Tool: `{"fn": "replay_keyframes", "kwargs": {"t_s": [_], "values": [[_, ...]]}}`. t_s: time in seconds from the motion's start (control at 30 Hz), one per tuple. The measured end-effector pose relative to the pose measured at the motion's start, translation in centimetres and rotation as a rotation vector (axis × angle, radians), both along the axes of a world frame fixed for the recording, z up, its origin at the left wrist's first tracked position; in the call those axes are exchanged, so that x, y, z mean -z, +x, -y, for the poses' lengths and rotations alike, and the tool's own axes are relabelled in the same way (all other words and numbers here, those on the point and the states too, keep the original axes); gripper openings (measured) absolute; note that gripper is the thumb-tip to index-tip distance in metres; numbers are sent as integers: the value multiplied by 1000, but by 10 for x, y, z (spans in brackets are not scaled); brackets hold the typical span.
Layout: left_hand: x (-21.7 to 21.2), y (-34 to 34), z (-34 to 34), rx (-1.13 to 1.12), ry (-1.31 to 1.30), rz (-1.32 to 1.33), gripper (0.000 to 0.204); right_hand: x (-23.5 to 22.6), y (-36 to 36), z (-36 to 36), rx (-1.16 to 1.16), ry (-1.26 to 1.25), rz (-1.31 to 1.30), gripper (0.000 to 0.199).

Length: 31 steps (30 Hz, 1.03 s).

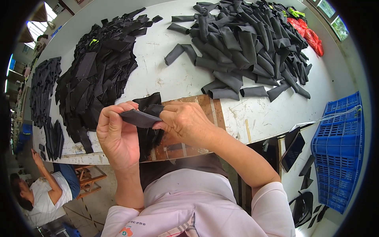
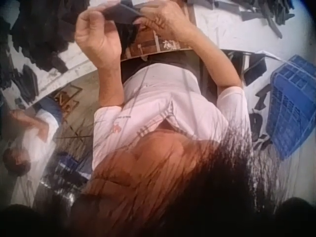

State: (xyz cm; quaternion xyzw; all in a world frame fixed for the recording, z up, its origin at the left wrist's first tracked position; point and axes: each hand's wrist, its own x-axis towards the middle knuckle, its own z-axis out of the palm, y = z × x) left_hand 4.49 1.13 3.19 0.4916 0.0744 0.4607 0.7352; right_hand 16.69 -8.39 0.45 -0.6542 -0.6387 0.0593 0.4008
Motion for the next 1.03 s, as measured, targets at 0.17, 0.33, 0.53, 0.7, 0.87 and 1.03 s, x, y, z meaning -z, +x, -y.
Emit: {"fn": "replay_keyframes", "kwargs": {"t_s": [0.17, 0.33, 0.53, 0.7, 0.87, 1.03], "values": [[-2, -4, -2, -11, 49, -32, 14, -10, 0, 3, -7, -29, 44, 27], [5, -6, -9, -32, 113, -187, 18, -12, 5, -4, -60, 25, 83, 30], [62, 1, -73, -332, 457, -771, 20, -47, 67, -25, 216, 274, -810, 49], [100, 8, -106, -235, 781, -1404, 36, 16, 33, 24, 329, -20, -927, 50], [111, 7, -123, -311, 1099, -1247, 12, 37, -10, 57, 246, -256, -1059, 43], [90, -18, -113, -477, 262, -641, 15, 36, -38, 52, 149, -263, -779, 29]]}}
